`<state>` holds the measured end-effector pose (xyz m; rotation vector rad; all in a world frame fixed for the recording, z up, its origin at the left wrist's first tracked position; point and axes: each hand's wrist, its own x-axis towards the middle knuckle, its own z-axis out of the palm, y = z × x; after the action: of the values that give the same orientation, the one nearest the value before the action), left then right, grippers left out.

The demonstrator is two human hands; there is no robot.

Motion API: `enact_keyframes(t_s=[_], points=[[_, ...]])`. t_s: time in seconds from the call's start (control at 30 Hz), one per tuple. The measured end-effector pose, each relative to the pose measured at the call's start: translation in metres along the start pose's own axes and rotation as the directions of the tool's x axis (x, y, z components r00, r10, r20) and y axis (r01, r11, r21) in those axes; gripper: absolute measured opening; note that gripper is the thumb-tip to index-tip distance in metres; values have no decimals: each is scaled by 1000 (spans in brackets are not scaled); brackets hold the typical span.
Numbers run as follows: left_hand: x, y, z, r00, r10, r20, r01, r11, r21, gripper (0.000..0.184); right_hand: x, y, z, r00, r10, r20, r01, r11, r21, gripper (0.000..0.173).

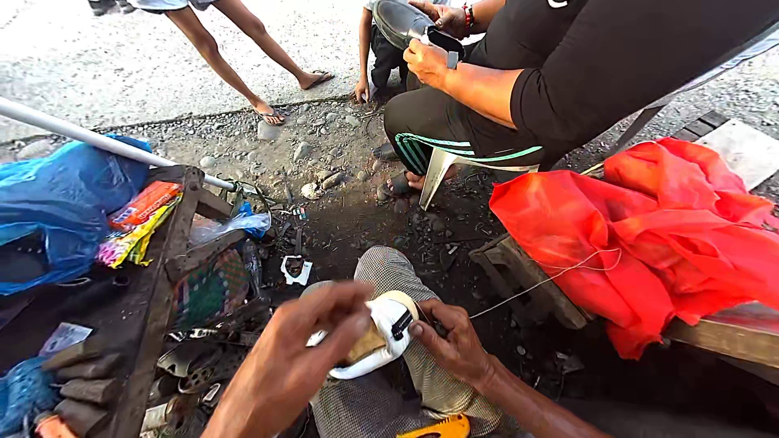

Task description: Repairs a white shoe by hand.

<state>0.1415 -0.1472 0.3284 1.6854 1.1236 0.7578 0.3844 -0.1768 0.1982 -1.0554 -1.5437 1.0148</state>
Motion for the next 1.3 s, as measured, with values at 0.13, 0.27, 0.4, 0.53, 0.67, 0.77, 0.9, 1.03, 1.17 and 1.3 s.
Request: enact_keyframes(t_s=[0.13, 0.27, 0.4, 0.53, 0.67, 0.77, 0.9, 1.03, 1.17, 1.3], points=[[-91, -16, 30, 976, -138, -166, 109, 979, -172, 16, -3, 21, -4, 996, -54, 66, 49, 996, 73, 37], [-102, -31, 80, 913, -50, -405, 109, 987, 122, 25, 1, 14, -7, 988, 0, 154, -16, 995, 103, 35], [-81, -26, 96, 867, 137, -479, 189, 799, 571, 39, 4, 10, -9, 975, 0, 224, -20, 996, 84, 34], [-52, -36, 97, 922, 32, -386, 242, 731, 638, 75, 5, 8, -12, 960, -12, 280, -12, 996, 87, 34], [-36, -43, 95, 914, -213, -345, 302, 926, 227, 54, 7, 5, -16, 964, -40, 265, 13, 995, 102, 32], [-35, -32, 100, 924, -176, -339, 214, 974, 78, 36, 9, -1, -18, 974, -51, 222, 30, 995, 96, 34], [-31, -34, 97, 948, -155, -279, 161, 987, -1, 27, 10, -1, -22, 971, -1, 237, -21, 996, 89, 33], [-25, -32, 100, 909, -351, -223, 263, 901, -346, 32, 12, 3, -27, 951, 69, 300, -84, 996, 38, 33], [-15, -27, 114, 811, -436, -390, 261, 866, -426, 15, 21, 1, -40, 914, 147, 378, -146, 989, -31, 34], [-19, -26, 115, 836, -371, -404, 284, 923, -260, 12, 37, -8, -77, 888, 326, 325, -260, 938, -231, 34]])
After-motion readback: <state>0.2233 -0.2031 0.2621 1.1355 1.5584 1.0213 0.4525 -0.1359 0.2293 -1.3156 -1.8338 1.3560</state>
